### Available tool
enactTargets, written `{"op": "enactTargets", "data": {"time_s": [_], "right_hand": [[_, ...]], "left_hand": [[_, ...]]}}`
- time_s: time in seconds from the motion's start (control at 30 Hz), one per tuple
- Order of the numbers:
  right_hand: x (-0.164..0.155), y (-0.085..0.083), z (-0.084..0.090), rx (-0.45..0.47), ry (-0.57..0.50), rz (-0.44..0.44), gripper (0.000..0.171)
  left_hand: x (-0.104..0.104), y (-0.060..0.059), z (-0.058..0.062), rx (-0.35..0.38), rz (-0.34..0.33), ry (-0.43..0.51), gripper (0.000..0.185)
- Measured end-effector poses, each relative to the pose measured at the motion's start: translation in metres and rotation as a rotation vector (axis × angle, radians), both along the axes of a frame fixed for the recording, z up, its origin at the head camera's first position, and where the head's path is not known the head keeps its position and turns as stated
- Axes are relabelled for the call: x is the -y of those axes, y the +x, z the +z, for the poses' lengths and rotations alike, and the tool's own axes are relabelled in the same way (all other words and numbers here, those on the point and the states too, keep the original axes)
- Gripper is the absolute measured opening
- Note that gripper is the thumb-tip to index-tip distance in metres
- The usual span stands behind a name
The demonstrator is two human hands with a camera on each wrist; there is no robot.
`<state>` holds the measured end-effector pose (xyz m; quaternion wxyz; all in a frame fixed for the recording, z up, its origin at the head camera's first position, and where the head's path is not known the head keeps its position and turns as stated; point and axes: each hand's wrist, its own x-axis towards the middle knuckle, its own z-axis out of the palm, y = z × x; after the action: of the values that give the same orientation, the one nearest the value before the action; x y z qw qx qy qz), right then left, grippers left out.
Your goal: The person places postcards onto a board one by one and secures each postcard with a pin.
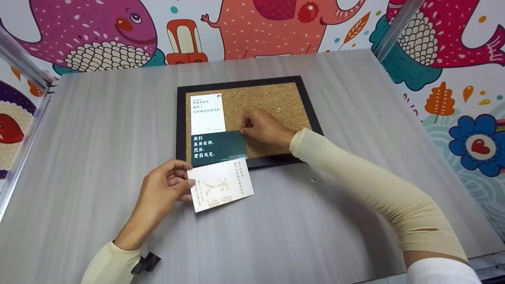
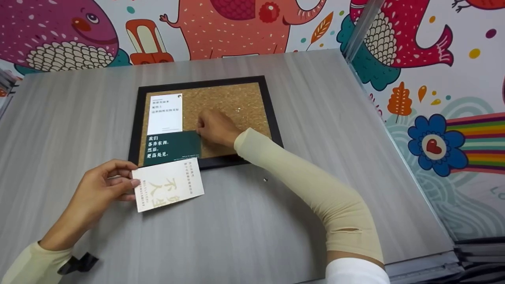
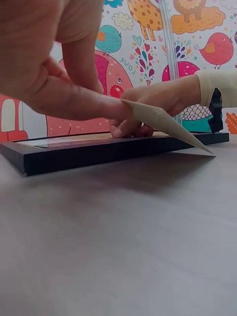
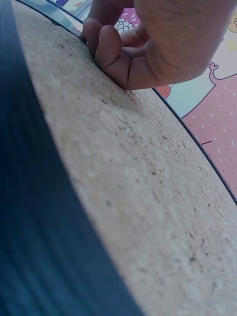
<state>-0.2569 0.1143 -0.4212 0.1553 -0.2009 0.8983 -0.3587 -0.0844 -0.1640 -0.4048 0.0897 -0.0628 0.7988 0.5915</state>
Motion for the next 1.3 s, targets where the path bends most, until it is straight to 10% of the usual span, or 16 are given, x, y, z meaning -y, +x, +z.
{"op": "enactTargets", "data": {"time_s": [1.3], "right_hand": [[0.001,-0.001,-0.002,-0.005,0.009,-0.006,0.006]], "left_hand": [[0.031,-0.025,0.003,-0.050,0.213,0.177,0.041]]}}
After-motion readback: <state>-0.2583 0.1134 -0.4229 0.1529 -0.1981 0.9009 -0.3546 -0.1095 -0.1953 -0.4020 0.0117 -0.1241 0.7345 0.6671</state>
